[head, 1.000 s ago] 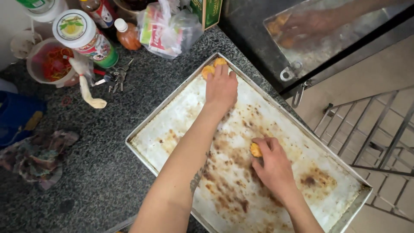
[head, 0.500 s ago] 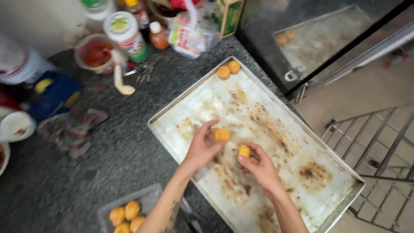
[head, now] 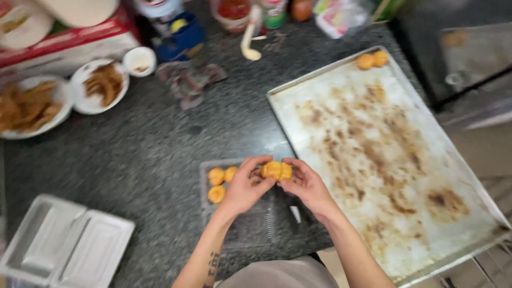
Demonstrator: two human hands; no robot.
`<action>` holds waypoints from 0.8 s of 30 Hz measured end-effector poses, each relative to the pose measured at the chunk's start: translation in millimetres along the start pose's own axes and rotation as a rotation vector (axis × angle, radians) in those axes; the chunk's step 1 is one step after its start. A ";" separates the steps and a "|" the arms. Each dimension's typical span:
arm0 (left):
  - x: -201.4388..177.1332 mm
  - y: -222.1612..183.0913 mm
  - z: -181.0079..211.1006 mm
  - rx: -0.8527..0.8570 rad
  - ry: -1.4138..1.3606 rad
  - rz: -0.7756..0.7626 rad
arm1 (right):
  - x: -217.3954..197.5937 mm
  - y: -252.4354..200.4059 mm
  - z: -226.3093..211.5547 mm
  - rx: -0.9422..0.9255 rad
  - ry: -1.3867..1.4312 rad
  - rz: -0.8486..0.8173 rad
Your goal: The person is packing small round pastries from a large baking tray into individual plastic clamshell containers and stapling them shut.
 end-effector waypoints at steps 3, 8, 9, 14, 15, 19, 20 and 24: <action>-31.7 -18.2 -0.4 0.046 0.054 0.045 | 22.0 5.3 26.7 0.000 -0.007 -0.039; -52.4 -41.7 24.5 0.037 0.061 0.066 | 54.1 1.9 24.5 -0.001 -0.060 -0.077; -53.7 -44.6 32.6 0.016 0.065 0.066 | 59.8 -0.1 17.6 -0.007 -0.070 -0.080; -65.8 -32.3 9.3 -0.020 0.033 0.061 | 55.9 9.9 24.6 0.004 -0.110 -0.070; -65.6 -29.6 7.0 -0.037 0.010 0.063 | 54.0 11.7 23.4 0.011 -0.121 -0.067; -61.4 -19.4 9.6 -0.054 0.005 0.039 | 58.7 10.1 9.6 0.020 -0.120 -0.047; -59.5 -19.1 12.9 -0.066 0.019 0.019 | 59.1 9.2 7.9 0.024 -0.124 -0.038; -58.1 -18.5 8.9 -0.088 0.041 -0.013 | 58.7 8.5 5.0 0.026 -0.166 -0.012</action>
Point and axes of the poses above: each hand's wrist, its own y-axis towards the middle knuckle, its own x-axis out of the palm, z = x × y, the point moved 7 cm from there along y, towards the middle knuckle, and after that the axes turned 4 degrees about -y, right-handed, at the moved point
